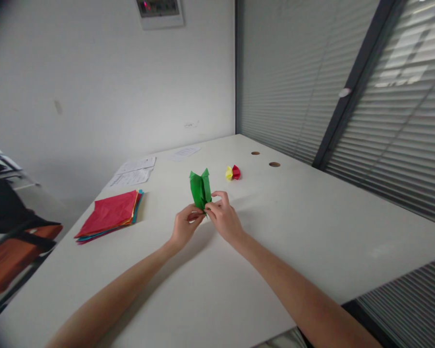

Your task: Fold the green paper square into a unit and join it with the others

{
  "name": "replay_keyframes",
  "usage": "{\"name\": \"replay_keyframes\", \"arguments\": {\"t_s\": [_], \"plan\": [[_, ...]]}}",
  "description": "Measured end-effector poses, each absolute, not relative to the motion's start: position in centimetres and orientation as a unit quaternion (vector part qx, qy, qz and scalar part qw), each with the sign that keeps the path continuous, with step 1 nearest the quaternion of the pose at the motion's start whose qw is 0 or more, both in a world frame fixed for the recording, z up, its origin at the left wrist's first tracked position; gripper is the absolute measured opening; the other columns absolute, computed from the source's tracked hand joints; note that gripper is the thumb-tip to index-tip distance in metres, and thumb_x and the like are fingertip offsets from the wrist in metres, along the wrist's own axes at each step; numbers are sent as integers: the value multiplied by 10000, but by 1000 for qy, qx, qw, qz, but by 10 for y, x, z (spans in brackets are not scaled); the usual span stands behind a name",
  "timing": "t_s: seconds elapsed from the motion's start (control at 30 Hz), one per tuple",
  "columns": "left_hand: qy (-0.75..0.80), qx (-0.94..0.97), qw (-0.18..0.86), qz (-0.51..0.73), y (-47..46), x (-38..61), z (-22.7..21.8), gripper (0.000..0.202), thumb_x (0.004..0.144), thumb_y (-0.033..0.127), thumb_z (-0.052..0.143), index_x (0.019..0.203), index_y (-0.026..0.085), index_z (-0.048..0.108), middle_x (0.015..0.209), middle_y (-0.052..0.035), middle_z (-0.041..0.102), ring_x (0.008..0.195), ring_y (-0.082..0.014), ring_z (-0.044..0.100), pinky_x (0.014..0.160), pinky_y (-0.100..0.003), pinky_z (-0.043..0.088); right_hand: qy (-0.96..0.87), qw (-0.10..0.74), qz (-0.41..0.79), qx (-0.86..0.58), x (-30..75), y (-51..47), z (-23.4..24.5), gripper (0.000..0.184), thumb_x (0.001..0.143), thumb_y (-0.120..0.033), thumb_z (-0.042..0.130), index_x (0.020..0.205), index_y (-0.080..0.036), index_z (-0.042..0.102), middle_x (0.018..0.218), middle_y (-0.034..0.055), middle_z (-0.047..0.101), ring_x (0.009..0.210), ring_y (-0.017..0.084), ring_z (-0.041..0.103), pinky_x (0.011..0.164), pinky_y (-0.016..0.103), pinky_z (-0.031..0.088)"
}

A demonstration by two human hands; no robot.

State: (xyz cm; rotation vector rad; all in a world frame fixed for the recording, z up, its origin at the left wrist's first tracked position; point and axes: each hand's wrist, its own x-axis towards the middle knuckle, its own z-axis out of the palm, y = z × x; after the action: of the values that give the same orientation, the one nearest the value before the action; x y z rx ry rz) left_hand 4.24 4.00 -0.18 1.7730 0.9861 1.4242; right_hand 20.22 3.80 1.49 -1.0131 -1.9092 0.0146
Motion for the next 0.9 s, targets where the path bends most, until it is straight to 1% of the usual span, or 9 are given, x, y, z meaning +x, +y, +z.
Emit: {"name": "replay_keyframes", "arguments": {"t_s": [0.2, 0.33, 0.4, 0.47, 0.53, 0.63, 0.77, 0.83, 0.9], "plan": [[371, 691, 313, 536, 38, 43, -5, 149, 817, 308, 624, 813, 160, 637, 962, -72, 662, 839, -157, 655, 778, -298, 577, -733, 527, 19, -430, 198, 35, 11, 123, 865, -217, 589, 765, -182, 651, 1114, 95, 399, 777, 157, 599, 757, 383, 554], [367, 685, 331, 535, 38, 44, -5, 128, 814, 269, 617, 897, 172, 620, 949, -59, 664, 854, -161, 660, 793, -319, 572, -693, 567, 88, -436, 197, 38, 6, 162, 854, -301, 607, 758, -182, 661, 1065, 88, 400, 774, 162, 573, 708, 370, 561], [365, 688, 324, 537, 38, 44, -4, 206, 785, 229, 636, 982, 181, 604, 956, -55, 667, 856, -161, 655, 787, -321, 565, -669, 584, 108, -447, 196, 40, 5, 185, 836, -341, 627, 743, -187, 667, 1041, 84, 407, 810, 179, 559, 712, 374, 555], [365, 701, 294, 537, 38, 44, -3, 317, 743, 189, 661, 1052, 193, 590, 972, -51, 668, 849, -155, 639, 766, -307, 550, -649, 592, 88, -470, 195, 41, 4, 196, 818, -359, 650, 717, -193, 679, 1009, 80, 409, 883, 209, 530, 798, 418, 526], [369, 711, 270, 535, 39, 44, -3, 343, 730, 167, 663, 1064, 198, 592, 968, -48, 668, 832, -146, 621, 733, -285, 532, -643, 581, 40, -497, 195, 41, 3, 190, 806, -356, 668, 695, -203, 692, 1002, 81, 410, 958, 241, 485, 892, 481, 459], [374, 711, 268, 532, 41, 44, 0, 266, 757, 162, 627, 1020, 191, 604, 926, -46, 674, 799, -136, 616, 697, -262, 511, -660, 540, -26, -522, 196, 39, 2, 167, 803, -344, 678, 691, -222, 699, 1019, 83, 418, 994, 265, 440, 924, 524, 387], [400, 680, 292, 541, 45, 42, 6, 227, 783, 217, 618, 1008, 196, 601, 941, -51, 677, 795, -139, 635, 660, -244, 498, -698, 504, -63, -505, 201, 37, 4, 129, 811, -339, 673, 730, -241, 695, 988, 80, 454, 958, 262, 433, 888, 486, 392], [406, 656, 341, 538, 48, 40, 9, 259, 786, 260, 630, 1032, 193, 585, 937, -56, 677, 746, -135, 645, 623, -232, 496, -727, 483, -59, -484, 203, 36, 7, 114, 820, -327, 664, 755, -238, 690, 966, 81, 479, 907, 249, 447, 860, 459, 410], [403, 642, 391, 522, 51, 39, 11, 298, 781, 295, 643, 1048, 184, 572, 879, -49, 675, 667, -121, 640, 577, -216, 493, -751, 468, -47, -463, 206, 37, 10, 111, 832, -317, 651, 774, -229, 685, 959, 83, 502, 859, 236, 464, 837, 439, 426]]}}
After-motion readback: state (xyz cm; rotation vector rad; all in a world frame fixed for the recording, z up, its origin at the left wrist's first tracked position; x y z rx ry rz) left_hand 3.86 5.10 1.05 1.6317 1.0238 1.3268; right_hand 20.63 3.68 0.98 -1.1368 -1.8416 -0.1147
